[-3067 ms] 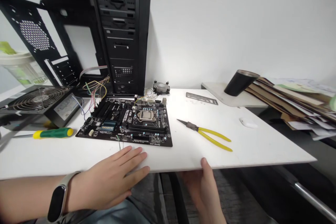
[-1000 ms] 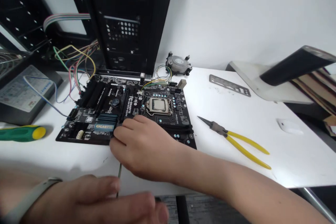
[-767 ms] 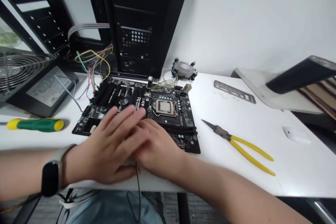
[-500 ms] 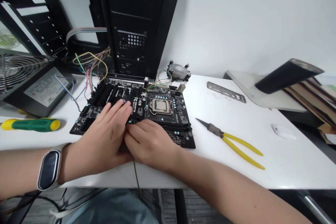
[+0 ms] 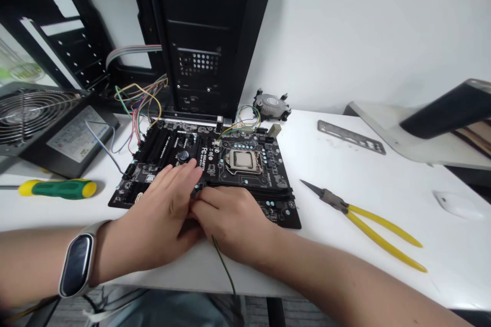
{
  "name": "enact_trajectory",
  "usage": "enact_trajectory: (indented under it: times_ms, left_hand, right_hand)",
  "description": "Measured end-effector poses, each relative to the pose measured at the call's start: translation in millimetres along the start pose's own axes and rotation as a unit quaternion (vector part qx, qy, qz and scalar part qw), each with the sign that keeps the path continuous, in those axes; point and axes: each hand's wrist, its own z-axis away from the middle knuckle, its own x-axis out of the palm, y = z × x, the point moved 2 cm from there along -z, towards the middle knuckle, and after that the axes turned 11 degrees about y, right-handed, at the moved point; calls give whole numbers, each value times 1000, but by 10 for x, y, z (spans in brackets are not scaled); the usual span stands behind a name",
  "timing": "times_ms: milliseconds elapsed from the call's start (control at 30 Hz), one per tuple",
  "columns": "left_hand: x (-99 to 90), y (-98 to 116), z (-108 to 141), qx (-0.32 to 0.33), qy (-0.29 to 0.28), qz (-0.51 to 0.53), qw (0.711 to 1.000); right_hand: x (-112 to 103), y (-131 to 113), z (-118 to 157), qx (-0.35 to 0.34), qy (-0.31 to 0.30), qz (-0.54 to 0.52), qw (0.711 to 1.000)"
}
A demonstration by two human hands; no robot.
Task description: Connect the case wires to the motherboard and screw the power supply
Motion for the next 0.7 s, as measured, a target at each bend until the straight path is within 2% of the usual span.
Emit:
enact_trajectory:
  times_ms: [200, 367, 533, 633, 700]
  left_hand:
    - [3, 12, -7, -5, 4, 6, 1000]
    - [4, 2, -10, -20, 2, 19, 1000]
    - [-27, -13, -16, -16, -5, 20, 1000]
    - [-43, -27, -23, -16, -22, 14, 1000]
    - [-46, -34, -25, -17, -29, 8, 999]
  right_hand:
    - [-15, -3, -29, 22, 10, -11, 1000]
    - [-55, 14, -82, 110, 73, -69, 989]
    - [-106, 12, -157, 108, 119, -98, 982]
    - [-354, 142, -166, 191, 158, -92, 964]
    - [-714, 324, -107, 252, 216, -53, 942]
